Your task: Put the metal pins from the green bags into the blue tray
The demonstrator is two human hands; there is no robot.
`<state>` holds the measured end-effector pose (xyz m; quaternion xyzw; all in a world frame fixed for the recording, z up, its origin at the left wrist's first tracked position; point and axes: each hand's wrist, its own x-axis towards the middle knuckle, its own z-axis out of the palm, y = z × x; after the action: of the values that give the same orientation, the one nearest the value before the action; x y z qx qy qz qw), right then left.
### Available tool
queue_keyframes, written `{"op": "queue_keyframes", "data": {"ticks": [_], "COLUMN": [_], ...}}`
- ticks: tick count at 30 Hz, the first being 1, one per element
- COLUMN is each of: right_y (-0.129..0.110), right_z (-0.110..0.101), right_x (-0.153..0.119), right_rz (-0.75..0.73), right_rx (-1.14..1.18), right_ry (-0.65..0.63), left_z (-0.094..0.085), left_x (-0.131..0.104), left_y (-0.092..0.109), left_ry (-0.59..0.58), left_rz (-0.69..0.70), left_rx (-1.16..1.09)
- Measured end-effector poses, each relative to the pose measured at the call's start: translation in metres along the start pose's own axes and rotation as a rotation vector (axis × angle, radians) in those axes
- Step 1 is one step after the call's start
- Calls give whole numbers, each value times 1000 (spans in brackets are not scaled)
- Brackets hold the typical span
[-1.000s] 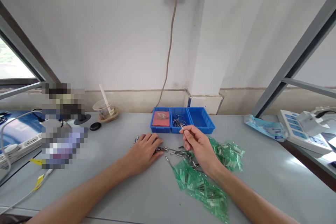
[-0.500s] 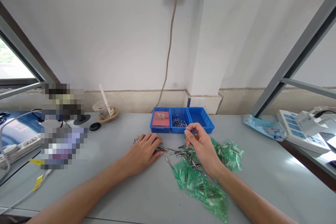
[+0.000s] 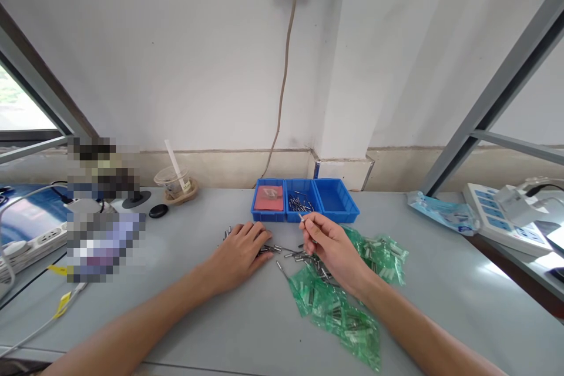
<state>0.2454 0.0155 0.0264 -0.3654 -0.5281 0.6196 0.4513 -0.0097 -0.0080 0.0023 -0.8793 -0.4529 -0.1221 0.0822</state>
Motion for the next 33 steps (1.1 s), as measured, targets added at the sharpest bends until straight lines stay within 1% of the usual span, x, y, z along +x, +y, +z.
{"op": "queue_keyframes", "data": {"ticks": [5, 11, 14, 17, 20, 23, 25, 27, 30, 33], "right_y": [-3, -5, -6, -3, 1, 3, 2, 1, 1, 2], "right_z": [0, 0, 0, 0, 1, 1, 0, -1, -5, -8], "right_x": [-1, 0, -1, -2, -1, 1, 1, 1, 2, 5], "right_rz": [59, 35, 1, -42, -115, -175, -180, -147, -66, -21], "right_rx": [59, 86, -9, -204, -372, -436, -442, -425, -335, -235], "right_ry": [-72, -49, -13, 12, 29, 41, 37, 45, 82, 118], "left_z": [0, 3, 4, 3, 2, 1, 0, 0, 0, 1], "left_x": [0, -1, 0, 0, 0, 0, -1, -1, -1, -1], "left_y": [1, 0, -1, -1, -1, 0, 0, 0, 0, -1], "left_ry": [6, 12, 9, 5, 2, -3, -4, 1, 11, 13], "left_rz": [2, 2, 4, 2, 2, 1, 2, 6, 11, 9], "left_rx": [0, -5, -5, -8, -5, -2, -2, -2, 0, -2]}}
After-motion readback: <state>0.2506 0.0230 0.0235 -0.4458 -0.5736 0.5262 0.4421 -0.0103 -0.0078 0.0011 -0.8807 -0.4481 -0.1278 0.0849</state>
